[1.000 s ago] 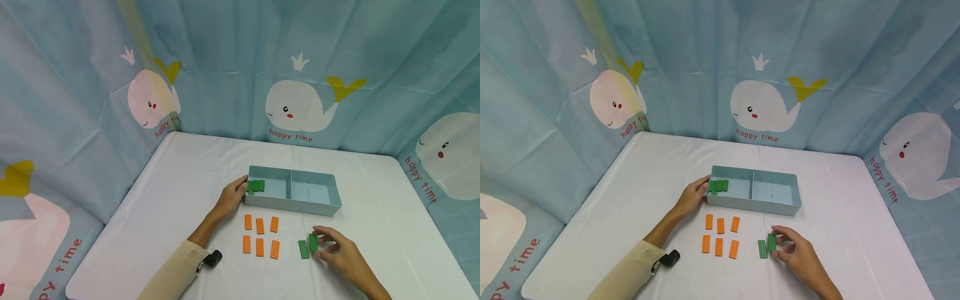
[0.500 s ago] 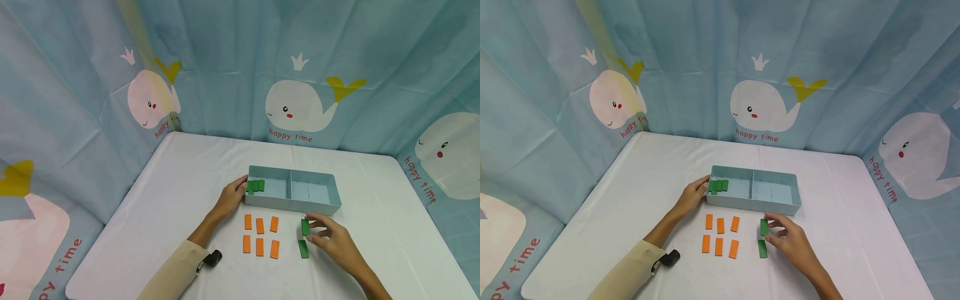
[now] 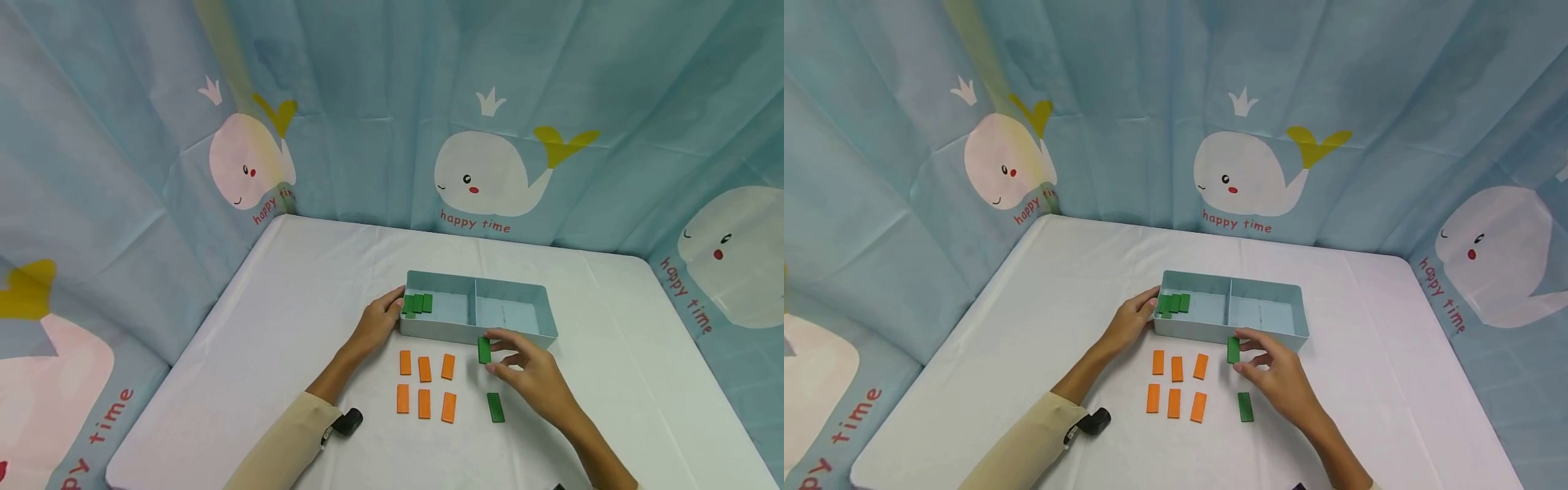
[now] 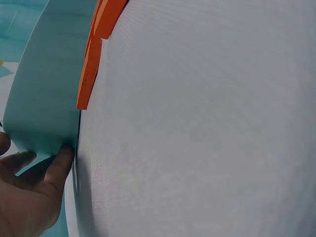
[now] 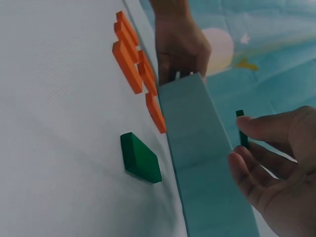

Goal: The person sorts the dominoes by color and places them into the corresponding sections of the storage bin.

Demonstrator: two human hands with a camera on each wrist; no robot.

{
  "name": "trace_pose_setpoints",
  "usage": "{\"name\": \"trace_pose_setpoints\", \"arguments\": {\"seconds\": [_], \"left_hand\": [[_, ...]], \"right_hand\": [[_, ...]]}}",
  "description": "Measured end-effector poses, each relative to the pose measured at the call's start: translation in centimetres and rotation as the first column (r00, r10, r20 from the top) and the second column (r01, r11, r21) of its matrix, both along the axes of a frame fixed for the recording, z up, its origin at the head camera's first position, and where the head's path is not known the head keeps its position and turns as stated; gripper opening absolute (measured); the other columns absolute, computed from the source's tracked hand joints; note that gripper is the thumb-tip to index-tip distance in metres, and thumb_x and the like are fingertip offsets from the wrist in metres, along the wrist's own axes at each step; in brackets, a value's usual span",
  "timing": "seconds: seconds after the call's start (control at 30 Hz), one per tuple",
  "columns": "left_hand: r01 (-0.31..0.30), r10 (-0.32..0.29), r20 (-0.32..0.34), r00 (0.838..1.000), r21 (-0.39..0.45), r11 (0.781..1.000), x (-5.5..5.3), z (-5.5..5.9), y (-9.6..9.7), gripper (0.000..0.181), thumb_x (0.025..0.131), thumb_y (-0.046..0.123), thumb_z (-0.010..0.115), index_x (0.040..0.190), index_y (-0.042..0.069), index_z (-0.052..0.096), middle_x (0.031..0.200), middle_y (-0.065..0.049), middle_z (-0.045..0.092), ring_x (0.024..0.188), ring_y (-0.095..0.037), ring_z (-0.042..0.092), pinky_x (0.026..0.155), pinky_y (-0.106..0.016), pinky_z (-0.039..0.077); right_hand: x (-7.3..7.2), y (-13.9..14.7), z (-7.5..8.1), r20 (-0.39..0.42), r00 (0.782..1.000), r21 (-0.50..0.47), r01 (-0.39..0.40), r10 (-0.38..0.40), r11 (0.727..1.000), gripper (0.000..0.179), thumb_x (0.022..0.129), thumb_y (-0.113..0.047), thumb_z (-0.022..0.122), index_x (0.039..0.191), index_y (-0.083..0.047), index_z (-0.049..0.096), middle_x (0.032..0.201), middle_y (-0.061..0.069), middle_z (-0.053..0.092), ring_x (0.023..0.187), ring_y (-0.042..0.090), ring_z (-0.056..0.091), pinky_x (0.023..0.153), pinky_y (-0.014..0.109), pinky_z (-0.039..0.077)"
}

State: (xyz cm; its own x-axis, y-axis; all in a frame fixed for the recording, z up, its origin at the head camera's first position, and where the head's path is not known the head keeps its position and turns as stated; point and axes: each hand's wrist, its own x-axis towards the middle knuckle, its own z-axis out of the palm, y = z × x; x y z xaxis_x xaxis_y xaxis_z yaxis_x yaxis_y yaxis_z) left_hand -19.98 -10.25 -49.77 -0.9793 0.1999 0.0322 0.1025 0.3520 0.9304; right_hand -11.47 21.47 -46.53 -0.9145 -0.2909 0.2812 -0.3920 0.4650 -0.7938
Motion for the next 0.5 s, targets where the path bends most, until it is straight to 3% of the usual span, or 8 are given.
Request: {"name": "trace_pose_setpoints", "arguments": {"seconds": [0.5], "left_hand": [[-0.011, 0.011, -0.001, 1.0, -0.005, 1.0, 0.0, 0.1, 0.1, 0.054, 0.116, 0.035, 0.042, 0.164, 0.011, 0.042, 0.166, -0.005, 0.046, 0.158, -0.029, 0.035, 0.129, -0.052, 0.03]], "right_hand": [[-2.0, -2.2, 0.6, -0.016, 0.999, -0.027, -0.033, 0.033, 0.999, 0.055, 0.092, -0.009, 0.084, 0.143, -0.011, 0.065, 0.138, 0.007, 0.069, 0.114, 0.023, 0.069, 0.089, 0.024, 0.062]]}}
